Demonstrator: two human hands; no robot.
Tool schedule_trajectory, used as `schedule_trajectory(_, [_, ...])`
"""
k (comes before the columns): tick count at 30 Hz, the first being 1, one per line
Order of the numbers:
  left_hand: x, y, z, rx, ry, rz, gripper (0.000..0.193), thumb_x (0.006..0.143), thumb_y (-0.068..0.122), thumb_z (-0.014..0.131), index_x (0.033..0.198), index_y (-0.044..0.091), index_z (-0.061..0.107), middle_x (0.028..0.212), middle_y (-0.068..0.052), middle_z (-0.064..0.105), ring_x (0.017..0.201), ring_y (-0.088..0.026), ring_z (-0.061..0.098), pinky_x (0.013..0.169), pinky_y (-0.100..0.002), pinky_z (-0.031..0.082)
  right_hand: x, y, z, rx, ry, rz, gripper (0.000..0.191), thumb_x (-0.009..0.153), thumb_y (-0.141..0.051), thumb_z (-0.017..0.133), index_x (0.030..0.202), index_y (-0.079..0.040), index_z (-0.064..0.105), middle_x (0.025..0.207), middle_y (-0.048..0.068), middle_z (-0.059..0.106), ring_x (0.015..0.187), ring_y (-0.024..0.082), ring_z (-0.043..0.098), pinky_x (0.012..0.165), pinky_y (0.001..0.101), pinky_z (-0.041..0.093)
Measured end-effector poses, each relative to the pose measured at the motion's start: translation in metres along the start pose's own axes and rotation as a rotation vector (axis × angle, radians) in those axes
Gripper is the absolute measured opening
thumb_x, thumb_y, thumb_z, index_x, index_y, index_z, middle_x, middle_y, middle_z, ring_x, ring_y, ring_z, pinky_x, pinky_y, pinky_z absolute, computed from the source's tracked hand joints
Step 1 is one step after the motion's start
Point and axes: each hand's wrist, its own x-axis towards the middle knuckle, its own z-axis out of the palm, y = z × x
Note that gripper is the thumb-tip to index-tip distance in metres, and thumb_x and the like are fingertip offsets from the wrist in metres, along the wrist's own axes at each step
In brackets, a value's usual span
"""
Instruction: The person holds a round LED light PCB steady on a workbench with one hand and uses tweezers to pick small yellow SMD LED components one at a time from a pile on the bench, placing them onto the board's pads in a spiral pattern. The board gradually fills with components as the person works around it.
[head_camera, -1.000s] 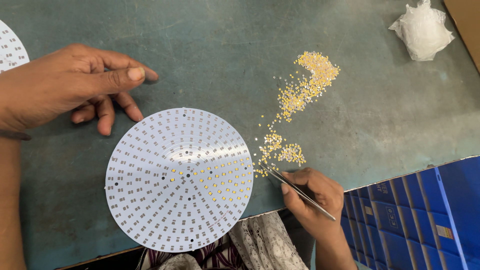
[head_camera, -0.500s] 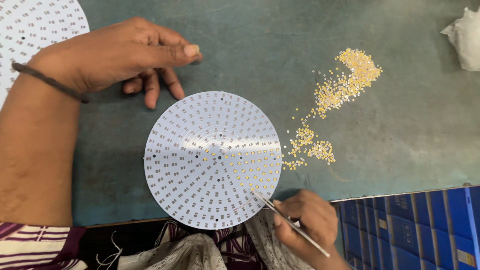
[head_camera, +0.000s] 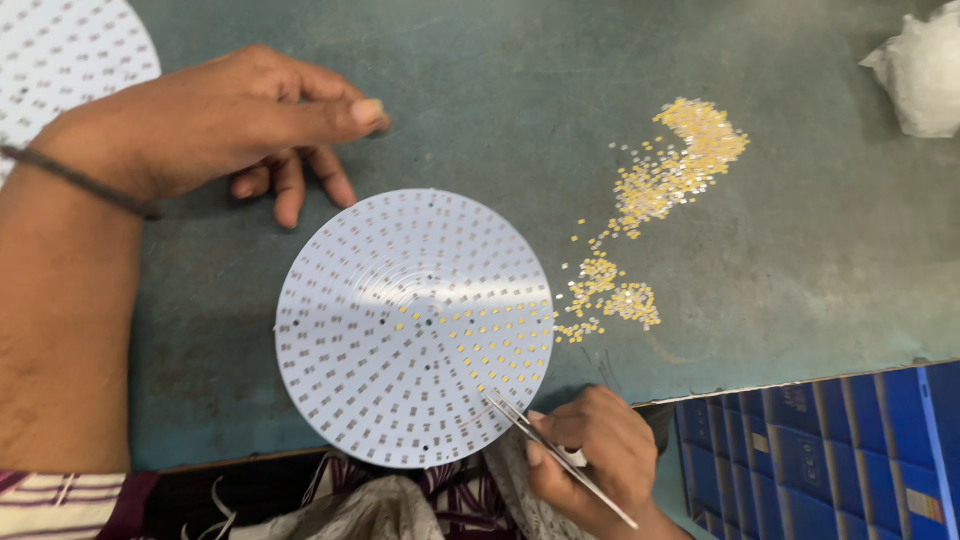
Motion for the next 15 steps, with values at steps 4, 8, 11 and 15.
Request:
schedule_trajectory(4, [0.002, -0.004, 0.0, -0.024, -0.027, 0.001, 0.062, 0.09, 0.055, 0.059, 0.128, 0.008, 0.072, 0.089, -0.019, 0.079, 0.042, -0.016, 0.063, 0.035, -0.026, 0.039, 0.004, 0.016, -0.016, -0.043, 0.101, 0.248, 0.013, 0.081, -0.004, 0.076, 0.084, 0.001, 0.064, 0.082, 0.01, 0.073, 0.066, 0.015, 0.069, 0.06, 0.0257, 0.052])
schedule_trajectory(8, [0.002, -0.01, -0.003, -0.009, -0.03, 0.016, 0.065, 0.091, 0.056, 0.059, 0.135, 0.009, 0.069, 0.089, -0.02, 0.079, 0.041, -0.015, 0.063, 0.035, -0.025, 0.04, 0.008, 0.031, -0.022, -0.032, 0.145, 0.364, 0.012, 0.082, -0.001, 0.075, 0.084, 0.002, 0.064, 0.083, 0.01, 0.074, 0.065, 0.013, 0.067, 0.059, 0.0243, 0.051])
schedule_trajectory(11, [0.003, -0.014, -0.002, -0.006, -0.015, -0.017, 0.065, 0.092, 0.056, 0.059, 0.138, 0.01, 0.065, 0.092, -0.02, 0.078, 0.042, -0.016, 0.063, 0.035, -0.026, 0.041, 0.009, 0.032, -0.021, -0.021, 0.146, 0.33, 0.015, 0.082, -0.002, 0.076, 0.082, 0.001, 0.061, 0.082, 0.009, 0.073, 0.068, 0.013, 0.069, 0.061, 0.0238, 0.053])
schedule_trajectory(15, [0.003, -0.016, -0.003, -0.029, -0.017, -0.022, 0.065, 0.093, 0.055, 0.059, 0.138, 0.009, 0.065, 0.093, -0.021, 0.078, 0.042, -0.016, 0.065, 0.035, -0.025, 0.041, 0.011, 0.03, -0.021, -0.043, 0.112, 0.282, 0.016, 0.081, -0.002, 0.077, 0.083, 0.002, 0.062, 0.084, 0.01, 0.073, 0.072, 0.015, 0.071, 0.063, 0.025, 0.053])
